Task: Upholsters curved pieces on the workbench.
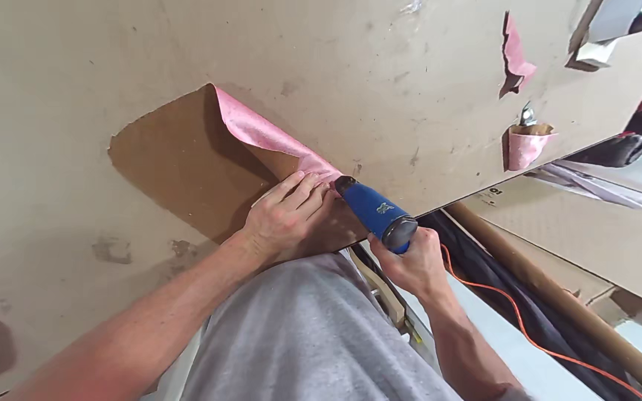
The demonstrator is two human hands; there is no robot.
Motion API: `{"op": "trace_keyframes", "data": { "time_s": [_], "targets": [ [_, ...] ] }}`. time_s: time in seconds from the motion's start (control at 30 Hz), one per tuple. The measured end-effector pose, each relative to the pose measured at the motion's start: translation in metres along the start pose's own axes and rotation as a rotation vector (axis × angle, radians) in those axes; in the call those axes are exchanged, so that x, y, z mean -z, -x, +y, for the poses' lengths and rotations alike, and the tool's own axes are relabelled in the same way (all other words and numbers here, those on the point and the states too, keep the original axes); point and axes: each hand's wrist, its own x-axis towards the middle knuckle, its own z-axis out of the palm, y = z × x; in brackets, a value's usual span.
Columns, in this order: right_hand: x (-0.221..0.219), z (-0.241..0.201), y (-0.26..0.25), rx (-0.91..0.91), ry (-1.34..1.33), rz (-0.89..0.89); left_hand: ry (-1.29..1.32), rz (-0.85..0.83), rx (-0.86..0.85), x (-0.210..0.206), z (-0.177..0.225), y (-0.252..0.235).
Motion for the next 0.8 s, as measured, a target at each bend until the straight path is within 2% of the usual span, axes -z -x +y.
{"op": "trace_keyframes", "data": {
  "time_s": [0.57,0.8],
  "targets": [
    [-0.04,-0.036,0.026,-0.265,-0.162,0.138,0.057,0.023,0.012,0.002,-0.002,-0.003],
    [-0.043,-0.042,0.026,-0.299,-0.157,0.132,0.05,0.028,0.016,0.002,-0.001,-0.001]
  ]
}}
